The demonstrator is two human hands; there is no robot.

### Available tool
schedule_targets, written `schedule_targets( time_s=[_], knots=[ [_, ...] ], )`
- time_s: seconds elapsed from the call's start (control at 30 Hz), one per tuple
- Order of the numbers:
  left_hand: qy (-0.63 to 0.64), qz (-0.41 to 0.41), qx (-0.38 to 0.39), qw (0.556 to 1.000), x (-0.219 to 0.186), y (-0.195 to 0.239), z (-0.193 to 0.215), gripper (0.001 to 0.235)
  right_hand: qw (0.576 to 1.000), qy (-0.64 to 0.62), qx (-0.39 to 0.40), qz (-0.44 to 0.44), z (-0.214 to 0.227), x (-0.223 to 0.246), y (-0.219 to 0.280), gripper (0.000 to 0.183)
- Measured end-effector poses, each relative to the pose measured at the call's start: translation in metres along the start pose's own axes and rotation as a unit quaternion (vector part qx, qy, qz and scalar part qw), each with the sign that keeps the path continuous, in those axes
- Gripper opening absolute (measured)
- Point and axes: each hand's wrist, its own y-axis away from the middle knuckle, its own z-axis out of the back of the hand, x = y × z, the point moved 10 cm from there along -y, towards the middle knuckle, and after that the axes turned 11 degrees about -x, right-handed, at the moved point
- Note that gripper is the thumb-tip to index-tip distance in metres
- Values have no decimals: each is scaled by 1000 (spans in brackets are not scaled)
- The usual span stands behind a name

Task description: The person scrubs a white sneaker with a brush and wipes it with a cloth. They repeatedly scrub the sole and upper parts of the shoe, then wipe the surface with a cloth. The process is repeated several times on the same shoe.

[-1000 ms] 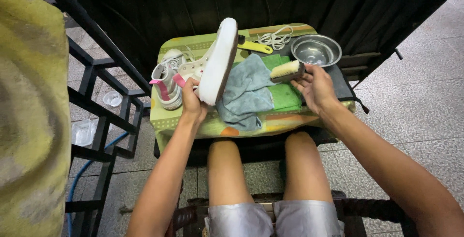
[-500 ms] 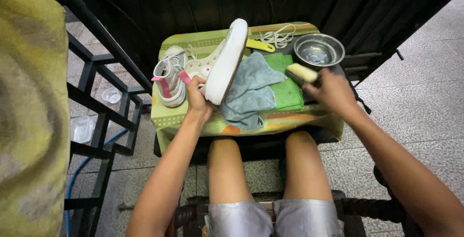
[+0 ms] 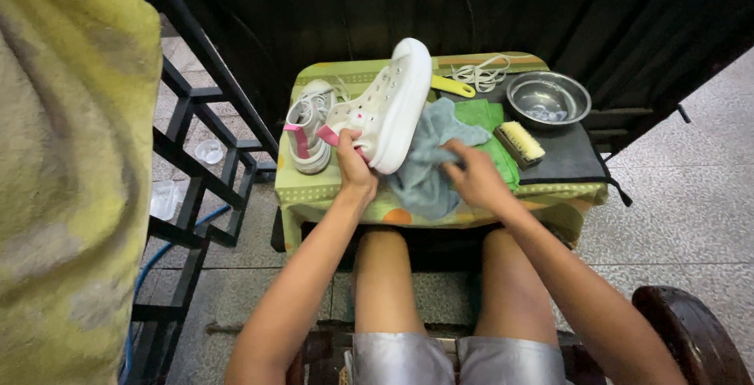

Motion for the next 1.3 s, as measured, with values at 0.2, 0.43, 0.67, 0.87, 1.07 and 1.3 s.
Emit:
schedule_targets(
  time_s=[0.2,0.43,0.67,0.87,1.07,1.3],
  knots=[
    [34,13,-7,999,-17,63,-26,40,939,-161,-303,22,103,31,32,10],
    [-92,-21,-14,995,-37,158,-46,41,961,-99,-250,71,37,125,56,74],
    [-218,-89,2,972,-58,173,-68,23,954,-42,-293,52,40,100,37,44],
    [-206,-82,9,975,-20,150,-43,12,959,-34,-282,11,69,67,-6,34],
    [-246,-100,103,958,-22,173,-61,31,959,-38,-278,32,104,27,-98,23],
    [-209,-86,32,974,-12,140,-37,32,957,-96,-272,-43,87,16,-96,27]
  ],
)
